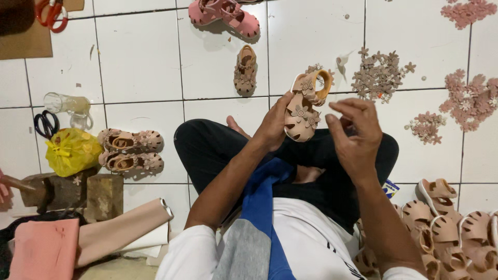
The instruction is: The person sits on the floor and decorates children's sandals by gluing small flower-shaped cutouts onto the shoe upper. They apply glue from a squeeze bottle onto the sandal, pick a flower piece from the floor, press it onto the glued spot, and repeat for several pieces on one sandal.
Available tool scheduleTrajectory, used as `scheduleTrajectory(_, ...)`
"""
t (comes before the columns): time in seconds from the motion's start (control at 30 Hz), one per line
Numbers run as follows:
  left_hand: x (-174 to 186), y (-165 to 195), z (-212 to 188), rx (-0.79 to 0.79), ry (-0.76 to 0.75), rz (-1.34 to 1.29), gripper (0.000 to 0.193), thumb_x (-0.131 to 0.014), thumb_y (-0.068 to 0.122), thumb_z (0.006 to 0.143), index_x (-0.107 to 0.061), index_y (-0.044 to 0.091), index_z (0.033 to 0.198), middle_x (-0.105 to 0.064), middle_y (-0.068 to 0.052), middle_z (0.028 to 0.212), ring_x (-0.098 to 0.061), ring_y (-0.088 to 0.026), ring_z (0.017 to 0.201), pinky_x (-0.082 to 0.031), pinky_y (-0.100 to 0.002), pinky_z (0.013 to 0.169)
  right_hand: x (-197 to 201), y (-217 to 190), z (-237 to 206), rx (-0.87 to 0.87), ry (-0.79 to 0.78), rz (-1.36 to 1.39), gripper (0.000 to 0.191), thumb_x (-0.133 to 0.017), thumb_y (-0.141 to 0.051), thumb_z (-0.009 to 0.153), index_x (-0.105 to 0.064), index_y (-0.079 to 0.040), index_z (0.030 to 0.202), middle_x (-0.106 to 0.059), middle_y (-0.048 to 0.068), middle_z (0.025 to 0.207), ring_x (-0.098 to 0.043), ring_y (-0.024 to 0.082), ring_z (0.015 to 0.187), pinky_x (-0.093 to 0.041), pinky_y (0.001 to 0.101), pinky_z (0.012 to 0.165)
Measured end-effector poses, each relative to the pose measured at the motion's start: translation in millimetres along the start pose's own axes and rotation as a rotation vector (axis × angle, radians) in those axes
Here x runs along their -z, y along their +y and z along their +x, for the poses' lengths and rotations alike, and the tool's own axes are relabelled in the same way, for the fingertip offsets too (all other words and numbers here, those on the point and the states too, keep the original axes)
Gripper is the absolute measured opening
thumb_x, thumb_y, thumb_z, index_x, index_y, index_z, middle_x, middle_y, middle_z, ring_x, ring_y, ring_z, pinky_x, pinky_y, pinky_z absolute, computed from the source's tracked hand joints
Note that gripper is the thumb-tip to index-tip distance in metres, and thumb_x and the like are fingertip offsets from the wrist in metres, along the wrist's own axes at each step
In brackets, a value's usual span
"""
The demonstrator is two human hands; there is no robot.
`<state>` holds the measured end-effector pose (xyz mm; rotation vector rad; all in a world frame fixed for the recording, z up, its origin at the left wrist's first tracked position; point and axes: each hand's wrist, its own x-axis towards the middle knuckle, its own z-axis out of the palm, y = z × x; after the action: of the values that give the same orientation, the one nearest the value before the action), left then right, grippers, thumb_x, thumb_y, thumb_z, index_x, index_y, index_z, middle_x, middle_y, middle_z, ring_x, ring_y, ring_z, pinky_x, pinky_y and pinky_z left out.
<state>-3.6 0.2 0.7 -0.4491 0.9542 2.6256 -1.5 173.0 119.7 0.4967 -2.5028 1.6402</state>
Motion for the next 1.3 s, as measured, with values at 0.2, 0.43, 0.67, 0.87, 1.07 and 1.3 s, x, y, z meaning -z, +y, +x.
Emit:
scheduleTrajectory(0.2, 3, -3, -1, -0.035, 0.056, 0.095, 0.058, -0.040, 0.047, 0.109, -0.051, -0.003, 0.137, -0.065, -0.015, 0.120, -0.066, -0.020, 0.107, -0.056, -0.035, 0.093, -17, 12, -9, 0.050, -0.078, -0.133, 0.032, -0.082, -0.005, 0.093, -0.075, -0.007, 0.124, -0.061, 0.006, 0.104, -0.059, 0.011, 0.076, -0.049, 0.0243, 0.063)
scheduleTrajectory(0.43, 2, 1, -5, 0.010, 0.048, 0.053, 0.059, -0.039, 0.049, 0.108, -0.051, -0.002, 0.137, -0.066, -0.016, 0.114, -0.067, -0.022, 0.100, -0.057, -0.035, 0.086, -25, 19, -5, 0.159, -0.048, -0.195, 0.022, -0.084, -0.007, 0.092, -0.077, -0.006, 0.113, -0.064, 0.006, 0.101, -0.065, 0.012, 0.077, -0.052, 0.0259, 0.063)
scheduleTrajectory(0.67, 8, -1, -1, 0.019, 0.150, 0.095, 0.058, -0.039, 0.045, 0.110, -0.051, -0.004, 0.139, -0.066, -0.016, 0.120, -0.066, -0.022, 0.106, -0.056, -0.035, 0.091, -19, 51, -5, -0.031, -0.207, 0.021, 0.011, -0.075, -0.004, 0.095, -0.069, -0.003, 0.104, -0.064, 0.007, 0.100, -0.064, 0.012, 0.077, -0.053, 0.0259, 0.064)
scheduleTrajectory(0.87, 15, 31, 0, -0.107, 0.105, 0.104, 0.061, -0.048, 0.038, 0.103, -0.037, 0.000, 0.150, -0.060, -0.016, 0.134, -0.066, -0.024, 0.118, -0.056, -0.039, 0.100, -10, 157, 32, -0.268, -0.012, -0.111, 0.022, -0.078, -0.011, 0.094, -0.068, -0.001, 0.111, -0.067, 0.007, 0.103, -0.064, 0.014, 0.080, -0.054, 0.0264, 0.068)
scheduleTrajectory(1.07, 26, 55, 0, -0.148, 0.048, 0.060, 0.087, -0.069, 0.011, 0.084, -0.022, 0.010, 0.157, -0.050, -0.012, 0.138, -0.060, -0.014, 0.111, -0.055, -0.028, 0.085, -32, 252, 104, -0.238, 0.006, -0.357, 0.061, -0.084, -0.017, 0.087, -0.055, 0.008, 0.134, -0.052, 0.025, 0.125, -0.063, 0.023, 0.090, -0.055, 0.0358, 0.072)
scheduleTrajectory(1.3, 40, 67, 1, -0.209, -0.020, -0.027, 0.081, -0.070, 0.004, 0.085, -0.032, 0.003, 0.157, -0.057, -0.013, 0.133, -0.059, -0.007, 0.099, -0.048, -0.014, 0.066, -47, 264, 104, -0.314, 0.082, -0.200, 0.028, -0.074, -0.013, 0.100, -0.064, 0.001, 0.122, -0.067, 0.011, 0.109, -0.065, 0.017, 0.089, -0.054, 0.0322, 0.075)
